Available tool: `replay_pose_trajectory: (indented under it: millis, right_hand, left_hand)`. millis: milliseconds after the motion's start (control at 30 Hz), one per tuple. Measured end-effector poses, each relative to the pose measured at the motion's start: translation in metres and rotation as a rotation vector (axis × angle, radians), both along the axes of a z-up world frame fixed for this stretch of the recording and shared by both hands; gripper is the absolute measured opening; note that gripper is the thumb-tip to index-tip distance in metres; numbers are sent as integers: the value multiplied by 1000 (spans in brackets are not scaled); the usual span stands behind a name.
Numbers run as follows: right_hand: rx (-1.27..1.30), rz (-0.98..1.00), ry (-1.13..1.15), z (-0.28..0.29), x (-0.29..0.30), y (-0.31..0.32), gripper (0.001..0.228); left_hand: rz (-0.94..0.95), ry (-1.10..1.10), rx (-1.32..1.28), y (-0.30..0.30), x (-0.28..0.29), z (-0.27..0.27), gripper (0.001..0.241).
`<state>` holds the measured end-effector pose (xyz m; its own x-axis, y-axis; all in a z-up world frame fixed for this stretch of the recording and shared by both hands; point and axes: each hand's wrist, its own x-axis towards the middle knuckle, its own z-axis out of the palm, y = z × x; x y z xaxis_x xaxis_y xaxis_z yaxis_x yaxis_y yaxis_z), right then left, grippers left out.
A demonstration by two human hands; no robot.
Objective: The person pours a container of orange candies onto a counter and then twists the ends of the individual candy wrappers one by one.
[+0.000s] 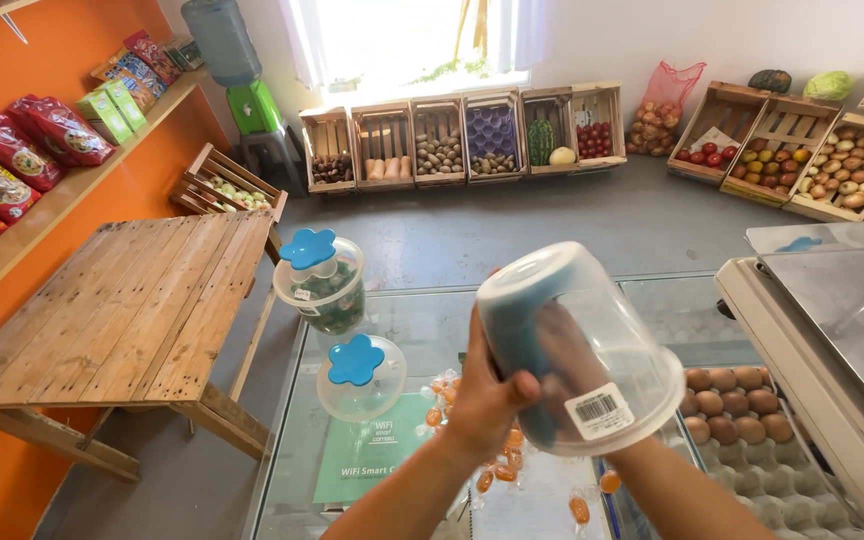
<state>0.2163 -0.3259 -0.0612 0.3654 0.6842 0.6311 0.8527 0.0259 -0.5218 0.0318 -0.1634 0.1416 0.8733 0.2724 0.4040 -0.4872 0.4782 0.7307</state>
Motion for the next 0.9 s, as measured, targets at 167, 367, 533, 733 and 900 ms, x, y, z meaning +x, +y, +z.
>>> replay_pose_trajectory:
  millis: [167, 367, 533, 733, 900]
  right_hand:
    - [-10, 17, 69, 9, -14, -1, 54]
    - [-19, 25, 138, 90, -53, 35, 58]
    - [-11, 43, 201, 160, -100, 73, 61]
    - [-1, 25, 260, 170, -107, 72, 65]
    - [-16, 49, 306, 174, -107, 73, 68]
  left_hand:
    - [-9, 4, -172, -19, -8, 2, 100]
    - [67, -65, -88, -9, 1, -6, 95]
    - [-125, -5, -197, -3, 10, -23, 102]
    - [-31, -86, -117, -23, 6, -15, 101]
    - [104, -37, -71, -26, 3, -12, 97]
